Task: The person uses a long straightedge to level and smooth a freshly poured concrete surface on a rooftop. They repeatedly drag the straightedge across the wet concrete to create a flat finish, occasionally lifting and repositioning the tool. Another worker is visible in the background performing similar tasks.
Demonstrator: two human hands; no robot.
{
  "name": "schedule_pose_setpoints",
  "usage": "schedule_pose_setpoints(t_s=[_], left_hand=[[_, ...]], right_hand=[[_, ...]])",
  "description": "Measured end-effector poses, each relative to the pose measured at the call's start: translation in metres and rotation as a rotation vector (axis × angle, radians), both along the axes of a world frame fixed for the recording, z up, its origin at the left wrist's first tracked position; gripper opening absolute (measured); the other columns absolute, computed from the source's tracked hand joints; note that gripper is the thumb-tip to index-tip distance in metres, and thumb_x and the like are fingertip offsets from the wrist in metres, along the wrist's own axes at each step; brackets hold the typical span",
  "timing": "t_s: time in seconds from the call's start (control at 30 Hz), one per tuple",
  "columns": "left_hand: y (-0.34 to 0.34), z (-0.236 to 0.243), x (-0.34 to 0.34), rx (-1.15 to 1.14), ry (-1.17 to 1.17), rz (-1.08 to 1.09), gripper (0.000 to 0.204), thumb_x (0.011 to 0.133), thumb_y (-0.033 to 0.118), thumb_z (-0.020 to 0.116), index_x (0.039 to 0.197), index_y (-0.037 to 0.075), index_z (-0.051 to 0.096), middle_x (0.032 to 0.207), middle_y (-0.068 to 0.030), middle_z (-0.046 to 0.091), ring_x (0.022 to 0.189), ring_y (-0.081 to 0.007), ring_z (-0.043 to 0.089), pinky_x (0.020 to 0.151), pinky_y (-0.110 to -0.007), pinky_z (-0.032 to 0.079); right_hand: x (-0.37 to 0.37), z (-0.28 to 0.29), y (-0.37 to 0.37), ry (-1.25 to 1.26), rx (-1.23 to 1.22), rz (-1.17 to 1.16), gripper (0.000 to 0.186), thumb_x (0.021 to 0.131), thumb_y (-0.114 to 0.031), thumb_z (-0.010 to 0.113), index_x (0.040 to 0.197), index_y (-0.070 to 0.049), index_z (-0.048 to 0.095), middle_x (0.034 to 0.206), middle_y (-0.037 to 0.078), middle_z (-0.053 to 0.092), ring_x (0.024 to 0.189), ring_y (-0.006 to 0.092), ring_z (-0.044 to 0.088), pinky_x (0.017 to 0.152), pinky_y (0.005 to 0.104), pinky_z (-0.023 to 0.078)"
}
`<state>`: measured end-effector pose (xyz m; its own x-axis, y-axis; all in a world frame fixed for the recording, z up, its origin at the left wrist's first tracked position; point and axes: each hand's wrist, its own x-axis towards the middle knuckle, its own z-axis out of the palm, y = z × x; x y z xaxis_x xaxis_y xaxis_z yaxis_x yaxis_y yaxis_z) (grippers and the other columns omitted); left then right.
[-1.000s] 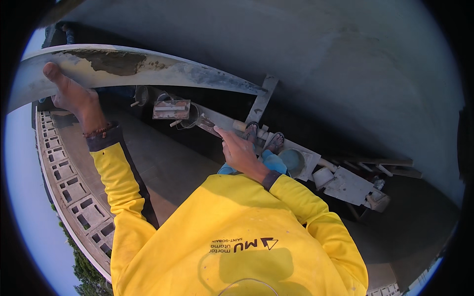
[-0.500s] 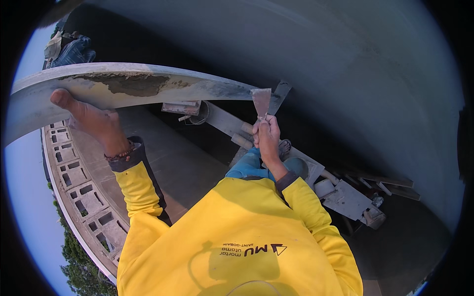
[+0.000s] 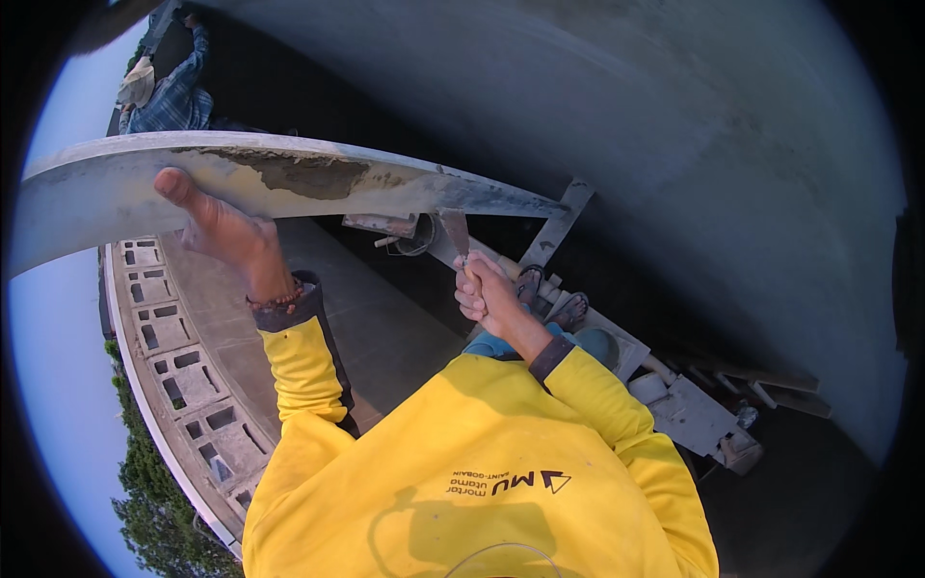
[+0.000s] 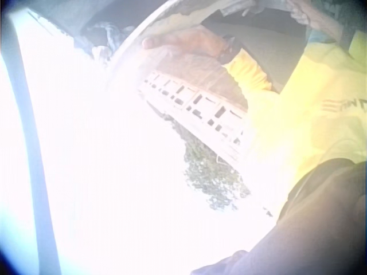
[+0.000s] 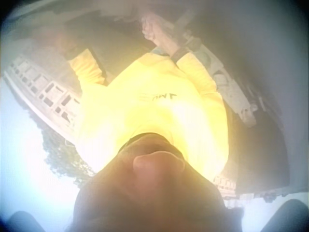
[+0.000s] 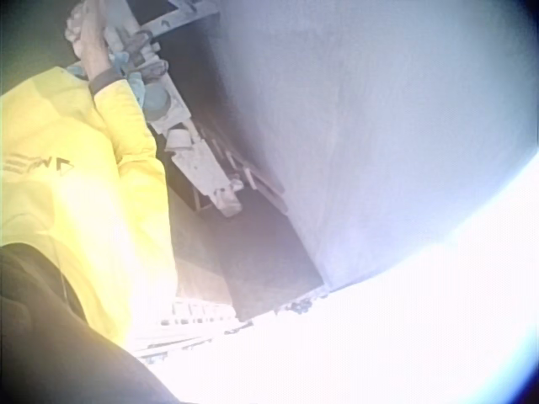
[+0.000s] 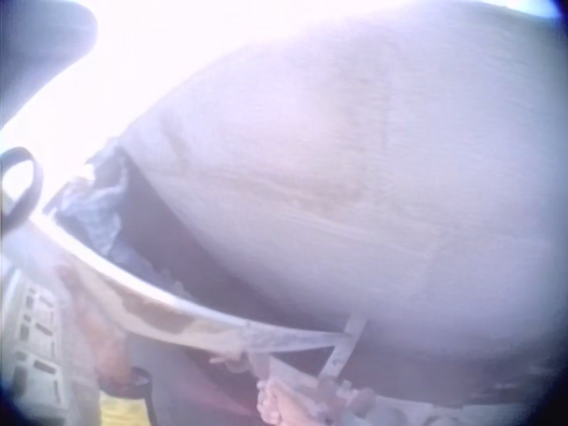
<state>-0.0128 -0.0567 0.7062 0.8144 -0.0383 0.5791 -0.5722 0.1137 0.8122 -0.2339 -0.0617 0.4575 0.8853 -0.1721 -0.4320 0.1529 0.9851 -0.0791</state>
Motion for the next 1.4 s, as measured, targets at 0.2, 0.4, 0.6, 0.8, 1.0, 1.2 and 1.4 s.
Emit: schedule_pose_setpoints(t_s=[0.2, 0.4, 0.6, 0.8, 1.0, 1.2, 1.4], left_hand=[[0.004, 0.005, -0.005, 0.046, 0.032, 0.058, 0.119, 0.074, 0.077, 0.078, 0.141, -0.014, 0.039, 0.135, -0.0234, 0.053, 0.126, -0.0313, 0.059, 0.109, -0.041, 0.051], [0.01, 0.012, -0.013, 0.095, 0.047, 0.035, 0.124, 0.072, 0.078, 0.078, 0.141, -0.015, 0.032, 0.135, -0.0236, 0.051, 0.127, -0.0325, 0.058, 0.111, -0.041, 0.05], [0.011, 0.013, -0.016, 0.053, 0.025, 0.026, 0.122, 0.073, 0.078, 0.078, 0.138, -0.015, 0.034, 0.133, -0.0239, 0.052, 0.127, -0.032, 0.059, 0.109, -0.04, 0.052], [0.016, 0.008, -0.01, 0.067, 0.026, 0.041, 0.116, 0.076, 0.075, 0.078, 0.137, -0.015, 0.037, 0.133, -0.0242, 0.053, 0.125, -0.0319, 0.06, 0.108, -0.04, 0.053], [0.009, 0.009, -0.004, 0.006, 0.009, 0.038, 0.113, 0.077, 0.072, 0.079, 0.137, -0.015, 0.04, 0.134, -0.024, 0.054, 0.122, -0.0304, 0.062, 0.105, -0.041, 0.055], [0.012, 0.007, -0.005, 0.026, 0.025, 0.043, 0.108, 0.079, 0.071, 0.079, 0.135, -0.015, 0.047, 0.132, -0.0226, 0.057, 0.12, -0.0285, 0.062, 0.102, -0.04, 0.056], [0.005, 0.012, -0.011, 0.003, 0.013, -0.039, 0.108, 0.082, 0.068, 0.078, 0.139, -0.016, 0.042, 0.134, -0.0217, 0.057, 0.123, -0.0293, 0.061, 0.106, -0.04, 0.053]], right_hand=[[-0.007, -0.015, 0.026, 0.761, -1.414, -0.242, 0.054, 0.103, -0.006, 0.05, 0.154, -0.009, 0.034, 0.095, 0.016, 0.053, 0.075, 0.0304, 0.062, 0.066, 0.0414, 0.053], [0.048, 0.058, 0.047, 0.709, -1.423, -0.372, 0.074, 0.099, 0.002, 0.049, 0.166, -0.008, 0.018, 0.091, 0.016, 0.055, 0.085, 0.0306, 0.059, 0.085, 0.0402, 0.05], [0.054, -0.006, -0.003, 0.585, -0.539, -0.143, 0.078, 0.1, 0.0, 0.046, 0.168, -0.013, 0.011, 0.083, 0.005, 0.051, 0.058, 0.0111, 0.047, 0.048, 0.0293, 0.046], [0.071, -0.024, 0.009, 0.561, -0.569, -0.224, 0.08, 0.098, -0.003, 0.045, 0.168, -0.019, 0.01, 0.08, 0.001, 0.046, 0.053, 0.0102, 0.041, 0.042, 0.0271, 0.037], [0.048, -0.134, -0.058, 0.661, -0.237, -0.092, 0.08, 0.093, 0.001, 0.046, 0.166, -0.015, 0.018, 0.088, 0.008, 0.05, 0.061, 0.0206, 0.052, 0.048, 0.0377, 0.043], [0.002, -0.065, 0.006, 0.769, -1.616, -0.258, 0.078, 0.091, 0.005, 0.054, 0.162, -0.022, 0.033, 0.104, 0.014, 0.054, 0.089, 0.0364, 0.064, 0.072, 0.0436, 0.054], [0.023, -0.032, -0.008, 0.639, -1.773, -0.442, 0.078, 0.09, 0.008, 0.055, 0.16, -0.023, 0.038, 0.104, 0.012, 0.055, 0.089, 0.0371, 0.064, 0.072, 0.0461, 0.055]])
